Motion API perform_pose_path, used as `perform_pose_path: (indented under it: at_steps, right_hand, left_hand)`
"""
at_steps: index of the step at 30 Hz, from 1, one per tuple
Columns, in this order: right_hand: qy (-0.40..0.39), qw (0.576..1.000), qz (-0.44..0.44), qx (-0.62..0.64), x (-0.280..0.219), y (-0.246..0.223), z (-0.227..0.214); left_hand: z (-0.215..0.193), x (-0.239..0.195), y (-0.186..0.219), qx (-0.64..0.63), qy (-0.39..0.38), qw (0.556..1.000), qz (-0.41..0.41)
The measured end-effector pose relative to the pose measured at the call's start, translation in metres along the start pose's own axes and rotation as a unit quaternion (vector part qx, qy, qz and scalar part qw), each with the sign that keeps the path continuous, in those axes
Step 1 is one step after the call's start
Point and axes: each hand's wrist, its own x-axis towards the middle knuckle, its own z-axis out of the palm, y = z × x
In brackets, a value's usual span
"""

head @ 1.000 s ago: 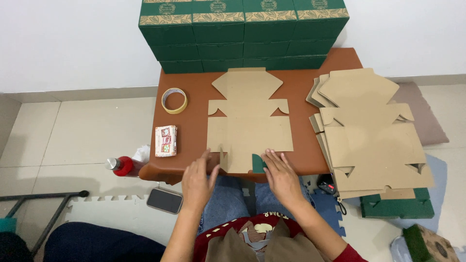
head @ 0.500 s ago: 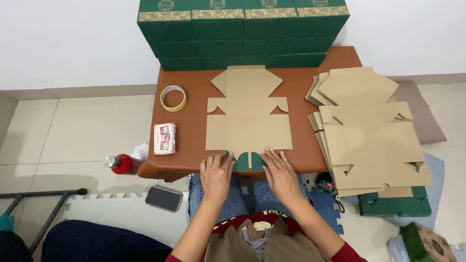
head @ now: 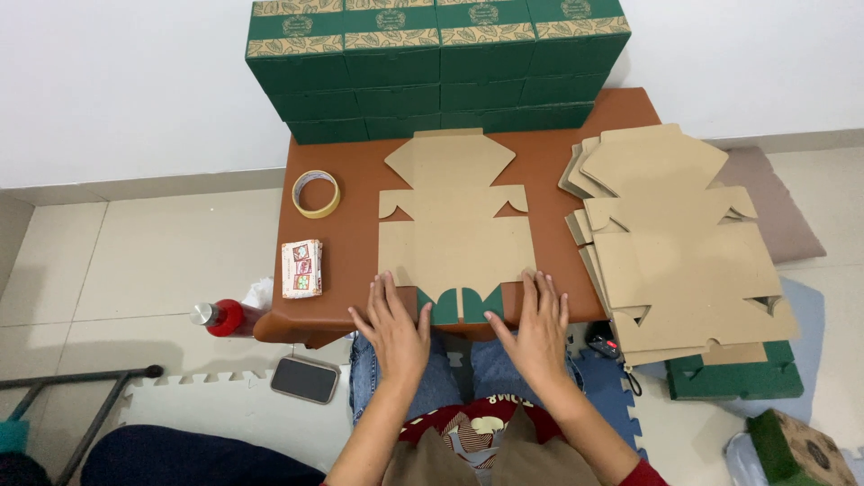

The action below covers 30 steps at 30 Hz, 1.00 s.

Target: The person assembles flat cardboard pieces into small green boxes by folding the flaps and tucking them into slots. They place a small white packet inside one of the boxes, close the lid, and then continue folding another flat cardboard piece.

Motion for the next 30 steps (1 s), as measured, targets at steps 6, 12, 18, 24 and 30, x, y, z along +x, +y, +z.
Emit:
perform_pose_path:
  at_steps: [6,12,18,24,30]
  right_hand:
    - [0.091,0.992,-0.038,-0.080,-0.009,0.019,0.023]
    - [0.089,0.992,-0.042,-0.082,-0.009,0.019,0.027]
    - [0.086,0.991,-0.087,-0.049,-0.008,0.011,0.025]
    - [-0.044,0.986,-0.163,-0.008,0.008,0.002,0.008]
    - [-0.111,0.978,-0.176,-0.027,0.034,0.007,0.007]
  left_hand:
    - [0.027,-0.011,-0.022,0.139,0.050,0.988,0.047]
    - [0.010,-0.008,-0.010,0.111,0.043,0.992,0.046]
    - [0.000,-0.004,-0.004,0.070,0.023,0.997,0.016]
    - [0.002,-0.003,-0.005,0.045,0.011,0.999,0.021]
    - [0.004,-0.004,-0.011,0.052,-0.009,0.998,0.020]
